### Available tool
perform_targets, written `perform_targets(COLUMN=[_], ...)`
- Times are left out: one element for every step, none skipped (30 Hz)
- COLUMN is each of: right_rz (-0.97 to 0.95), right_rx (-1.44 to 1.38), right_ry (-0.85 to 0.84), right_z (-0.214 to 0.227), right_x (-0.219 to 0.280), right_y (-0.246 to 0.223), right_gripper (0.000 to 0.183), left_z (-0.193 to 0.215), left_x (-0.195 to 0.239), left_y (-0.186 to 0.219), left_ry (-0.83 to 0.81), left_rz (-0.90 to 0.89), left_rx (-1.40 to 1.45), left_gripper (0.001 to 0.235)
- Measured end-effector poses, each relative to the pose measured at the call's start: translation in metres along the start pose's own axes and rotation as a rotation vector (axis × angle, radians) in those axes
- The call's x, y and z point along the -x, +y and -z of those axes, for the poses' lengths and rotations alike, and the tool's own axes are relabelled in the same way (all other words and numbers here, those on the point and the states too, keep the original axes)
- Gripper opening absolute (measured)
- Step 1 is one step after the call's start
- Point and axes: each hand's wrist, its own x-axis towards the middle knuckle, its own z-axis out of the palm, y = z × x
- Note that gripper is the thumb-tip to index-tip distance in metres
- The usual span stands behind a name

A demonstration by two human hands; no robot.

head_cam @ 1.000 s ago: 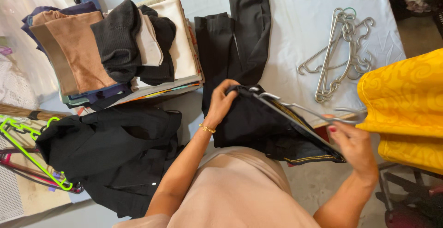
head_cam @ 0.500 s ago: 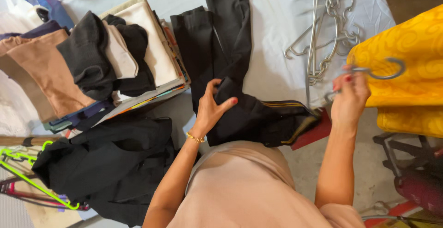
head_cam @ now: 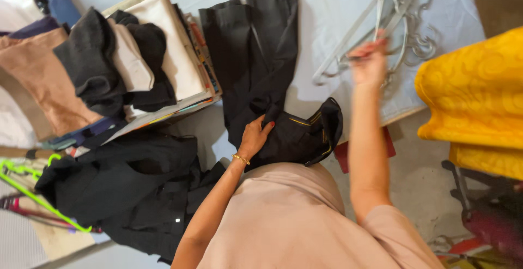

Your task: The person sorts various garments including socks and shirts into stacks on a table and then spreads a pair of black trousers flat by hand and presses them with an iron.

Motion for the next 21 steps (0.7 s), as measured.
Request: perform_targets(right_rz=[0.058, 0.183, 0.15, 0.156, 0.164, 0.138, 0.115, 0.077, 0.364, 0.684, 1.057, 0.785, 0.51, 0.237, -0.033, -0.045, -0.048, -0.131, -0.216, -0.273, -0.314], right_rx=[0.113, 0.319, 0.446, 0.471, 0.498, 0.781, 1.069, 1.088, 1.475, 1.835, 2.148, 2.019, 1.88, 1.869, 1.832, 1.946, 2.036, 1.93, 1.824, 1.791, 1.802], right_ry=[0.064, 0.039, 0.073, 0.167, 0.259, 0.427, 0.589, 0.55, 0.55, 0.493, 0.395, 0.216, 0.05, -0.187, -0.428, -0.703, -0.992, -1.042, -1.085, -1.108, -1.129], right_z=[0.01, 0.011, 0.018, 0.019, 0.014, 0.01, 0.008, 0.008, 0.01, 0.009, 0.0, -0.016, -0.033, -0.056, -0.079, -0.097, -0.112, -0.12, -0.123, -0.123, -0.123], right_x=[-0.014, -0.031, -0.034, -0.038, -0.042, -0.044, -0.039, -0.033, -0.02, -0.011, -0.003, 0.009, 0.029, 0.05, 0.07, 0.089, 0.103, 0.118, 0.131, 0.143, 0.149], right_y=[-0.033, -0.057, -0.082, -0.097, -0.107, -0.108, -0.11, -0.103, -0.097, -0.087, -0.073, -0.047, -0.017, 0.009, 0.036, 0.061, 0.085, 0.11, 0.132, 0.15, 0.163], right_gripper=[0.025, 0.013, 0.013, 0.019, 0.027, 0.03, 0.035, 0.035, 0.048, 0.061, 0.073, 0.069, 0.065, 0.074, 0.084, 0.095, 0.105, 0.088, 0.071, 0.069, 0.067], left_z=[0.004, 0.004, 0.005, 0.005, 0.005, 0.002, 0.0, -0.001, -0.001, 0.0, 0.001, 0.003, 0.004, 0.009, 0.017, 0.022, 0.029, 0.036, 0.044, 0.053, 0.06], left_x=[0.0, 0.0, 0.001, 0.001, 0.001, 0.001, 0.002, 0.004, 0.006, 0.009, 0.013, 0.018, 0.022, 0.027, 0.035, 0.045, 0.056, 0.07, 0.083, 0.095, 0.106], left_y=[0.001, 0.001, 0.0, -0.002, -0.003, -0.003, -0.002, -0.002, -0.002, -0.001, 0.0, 0.002, 0.008, 0.015, 0.022, 0.032, 0.042, 0.052, 0.061, 0.068, 0.074], left_ry=[0.016, 0.067, 0.119, 0.148, 0.134, 0.122, 0.153, 0.203, 0.253, 0.311, 0.282, 0.265, 0.316, 0.371, 0.341, 0.299, 0.248, 0.182, 0.232, 0.22, 0.209], left_rz=[0.018, -0.066, -0.15, -0.128, -0.121, -0.113, -0.089, -0.148, -0.207, -0.169, -0.134, -0.095, -0.113, -0.135, -0.174, -0.225, -0.263, -0.311, -0.298, -0.338, -0.378], left_rx=[0.007, 0.06, 0.11, 0.123, 0.132, 0.145, 0.161, 0.15, 0.136, 0.151, 0.198, 0.251, 0.279, 0.303, 0.39, 0.474, 0.592, 0.709, 0.723, 0.737, 0.748], left_gripper=[0.045, 0.042, 0.04, 0.04, 0.041, 0.043, 0.043, 0.041, 0.038, 0.038, 0.04, 0.041, 0.044, 0.046, 0.047, 0.048, 0.046, 0.045, 0.045, 0.044, 0.043])
